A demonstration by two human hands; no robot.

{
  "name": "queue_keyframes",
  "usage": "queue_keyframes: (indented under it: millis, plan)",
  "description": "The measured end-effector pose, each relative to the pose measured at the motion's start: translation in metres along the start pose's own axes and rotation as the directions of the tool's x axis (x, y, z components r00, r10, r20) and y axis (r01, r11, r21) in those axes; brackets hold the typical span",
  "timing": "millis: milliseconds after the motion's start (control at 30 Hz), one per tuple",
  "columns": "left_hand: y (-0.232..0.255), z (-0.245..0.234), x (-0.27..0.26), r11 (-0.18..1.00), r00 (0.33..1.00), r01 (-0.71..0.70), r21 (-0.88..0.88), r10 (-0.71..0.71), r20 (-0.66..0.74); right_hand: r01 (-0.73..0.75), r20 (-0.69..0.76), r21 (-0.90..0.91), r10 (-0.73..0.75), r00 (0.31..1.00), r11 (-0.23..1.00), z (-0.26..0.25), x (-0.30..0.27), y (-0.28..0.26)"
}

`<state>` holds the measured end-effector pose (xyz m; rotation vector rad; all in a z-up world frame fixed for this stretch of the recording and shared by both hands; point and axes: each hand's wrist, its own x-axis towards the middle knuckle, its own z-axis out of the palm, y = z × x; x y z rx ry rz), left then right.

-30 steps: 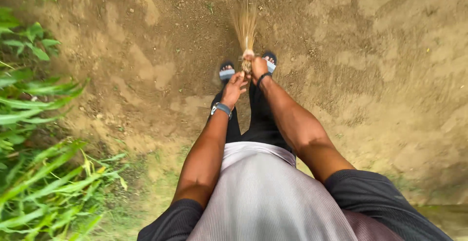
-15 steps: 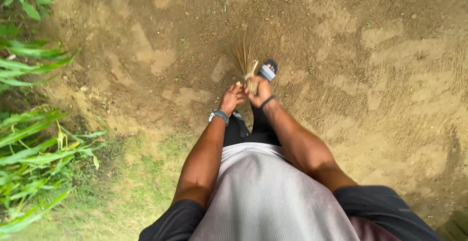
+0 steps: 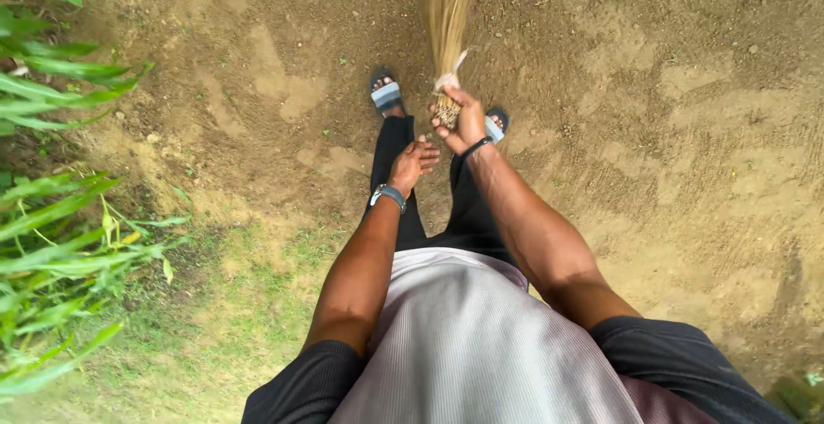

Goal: Sweeping dirt and debris from an outdoor path and concrete area using a handheld broom.

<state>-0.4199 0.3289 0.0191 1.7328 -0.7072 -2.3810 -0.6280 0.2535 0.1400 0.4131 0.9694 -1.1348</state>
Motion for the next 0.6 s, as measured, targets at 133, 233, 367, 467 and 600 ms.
queue_keyframes:
  millis: [133, 233, 367, 467, 600]
  plan:
    - [0.063, -0.029, 0.001, 0.999, 0.999, 0.038, 0.001, -0.038, 0.005, -0.148, 0.015, 0.197, 0.148, 0.989, 0.969, -0.037, 0.092, 0.009]
    - [0.109, -0.050, -0.002, 0.993, 0.999, 0.008, 0.119, -0.013, 0.043, -0.104, 0.002, 0.189, 0.105, 0.994, 0.976, -0.031, 0.116, -0.017]
    - [0.136, -0.074, 0.007, 0.996, 0.995, -0.002, 0.087, -0.007, 0.099, 0.113, -0.101, 0.056, -0.107, 0.989, 0.992, 0.014, 0.103, -0.025]
    - [0.167, -0.077, 0.004, 0.994, 0.992, -0.006, 0.108, -0.008, 0.126, 0.171, -0.202, -0.001, -0.168, 0.965, 0.985, 0.058, 0.081, 0.004]
    - [0.178, -0.077, 0.004, 0.999, 0.991, -0.003, 0.052, -0.004, 0.137, 0.071, -0.221, -0.004, -0.071, 0.973, 0.997, 0.089, 0.068, 0.049]
